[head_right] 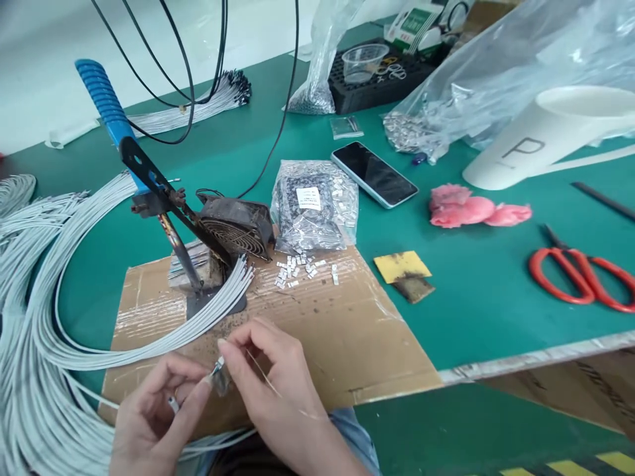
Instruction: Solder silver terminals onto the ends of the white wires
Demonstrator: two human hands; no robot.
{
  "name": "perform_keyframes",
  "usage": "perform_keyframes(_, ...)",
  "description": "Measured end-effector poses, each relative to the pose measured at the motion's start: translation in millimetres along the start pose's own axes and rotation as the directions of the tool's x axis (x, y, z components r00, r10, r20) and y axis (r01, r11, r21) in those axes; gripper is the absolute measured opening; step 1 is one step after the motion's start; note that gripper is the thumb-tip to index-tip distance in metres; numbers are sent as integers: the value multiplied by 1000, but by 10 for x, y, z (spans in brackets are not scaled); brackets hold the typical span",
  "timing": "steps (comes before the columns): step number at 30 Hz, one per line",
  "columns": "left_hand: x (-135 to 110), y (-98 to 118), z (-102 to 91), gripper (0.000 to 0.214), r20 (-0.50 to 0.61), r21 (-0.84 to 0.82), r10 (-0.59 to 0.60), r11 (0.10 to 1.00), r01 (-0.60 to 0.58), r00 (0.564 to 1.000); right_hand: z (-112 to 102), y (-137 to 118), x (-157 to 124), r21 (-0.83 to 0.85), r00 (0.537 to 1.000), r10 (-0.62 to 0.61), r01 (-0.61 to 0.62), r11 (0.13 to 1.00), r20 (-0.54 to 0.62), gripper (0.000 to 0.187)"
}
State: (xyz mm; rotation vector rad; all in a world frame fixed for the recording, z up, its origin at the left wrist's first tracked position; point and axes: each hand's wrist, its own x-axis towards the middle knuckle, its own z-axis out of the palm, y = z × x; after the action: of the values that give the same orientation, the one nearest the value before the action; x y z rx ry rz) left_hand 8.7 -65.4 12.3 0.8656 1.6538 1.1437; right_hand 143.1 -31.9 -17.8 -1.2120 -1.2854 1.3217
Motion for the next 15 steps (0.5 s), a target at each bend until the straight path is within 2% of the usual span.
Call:
perform_keyframes(8, -79, -37, -85, 25, 54, 21, -29, 999, 28, 998, 37, -5, -59, 216, 985, 148, -165, 962, 92, 35)
perform_keyframes(12, -77, -69, -85, 27, 62, -8, -44, 999, 45, 997, 25, 2, -62, 236, 985, 148, -166, 957, 92, 34)
perform_keyframes(15, -64, -82, -84, 30, 74, -10, -48, 999, 49, 996, 17, -1, -62, 204, 992, 114, -123, 971, 54, 30)
